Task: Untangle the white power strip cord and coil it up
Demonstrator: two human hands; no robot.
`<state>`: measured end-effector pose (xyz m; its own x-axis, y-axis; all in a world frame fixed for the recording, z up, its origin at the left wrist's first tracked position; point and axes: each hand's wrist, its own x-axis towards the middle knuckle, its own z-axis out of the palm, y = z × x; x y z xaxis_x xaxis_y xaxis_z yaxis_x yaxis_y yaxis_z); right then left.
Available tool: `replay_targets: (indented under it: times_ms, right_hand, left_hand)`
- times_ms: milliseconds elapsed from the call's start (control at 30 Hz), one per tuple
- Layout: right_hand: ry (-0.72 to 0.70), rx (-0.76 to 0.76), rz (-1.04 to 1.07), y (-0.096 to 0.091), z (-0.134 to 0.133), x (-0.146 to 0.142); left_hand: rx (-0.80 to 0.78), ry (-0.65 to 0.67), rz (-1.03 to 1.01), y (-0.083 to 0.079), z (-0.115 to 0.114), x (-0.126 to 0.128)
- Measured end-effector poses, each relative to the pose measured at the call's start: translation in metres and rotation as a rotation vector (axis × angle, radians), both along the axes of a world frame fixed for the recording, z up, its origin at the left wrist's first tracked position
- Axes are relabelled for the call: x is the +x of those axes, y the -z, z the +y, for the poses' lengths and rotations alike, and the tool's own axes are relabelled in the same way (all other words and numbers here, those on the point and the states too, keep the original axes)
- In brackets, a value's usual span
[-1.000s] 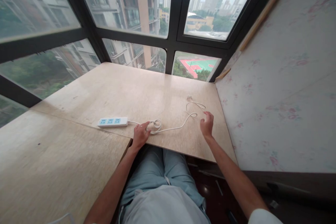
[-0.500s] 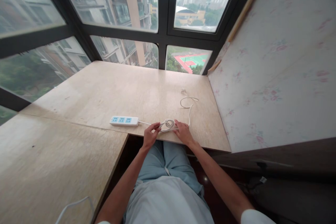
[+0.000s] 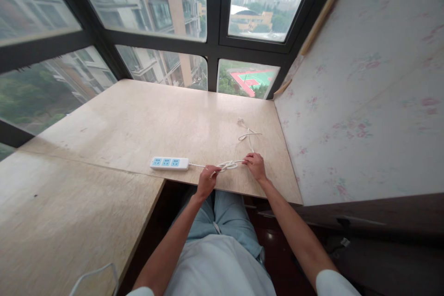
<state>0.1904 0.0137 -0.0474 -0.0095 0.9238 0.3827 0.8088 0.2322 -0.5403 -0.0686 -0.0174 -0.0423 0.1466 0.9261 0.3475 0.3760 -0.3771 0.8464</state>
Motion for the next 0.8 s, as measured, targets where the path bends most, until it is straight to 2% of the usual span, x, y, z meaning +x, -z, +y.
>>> replay_targets:
  times_ms: [200, 400, 500, 600, 700, 800]
  right_hand:
    - [0.044, 0.004, 0.100, 0.013, -0.002, 0.000]
    - [0.046, -0.055, 0.190, 0.016, 0.006, 0.000]
    - [0.054, -0.067, 0.166, 0.009, 0.007, -0.006]
    - [0.103, -0.047, 0.171, -0.005, 0.002, -0.016]
    - [0.098, -0.027, 0.225, -0.023, -0.007, -0.029]
    - [0.059, -0.095, 0.229, -0.035, -0.017, -0.043]
  left_hand:
    - [0.139, 0.145, 0.204, 0.004, -0.001, 0.000]
    - [0.209, 0.264, 0.395, 0.005, -0.003, 0.000]
    - [0.193, 0.256, 0.462, 0.003, -0.006, 0.001]
    - [0.156, 0.224, 0.430, -0.001, -0.006, 0.002]
    - [0.122, 0.144, 0.402, -0.011, 0.000, 0.005]
    - [0.057, 0.043, 0.501, -0.023, 0.009, 0.011]
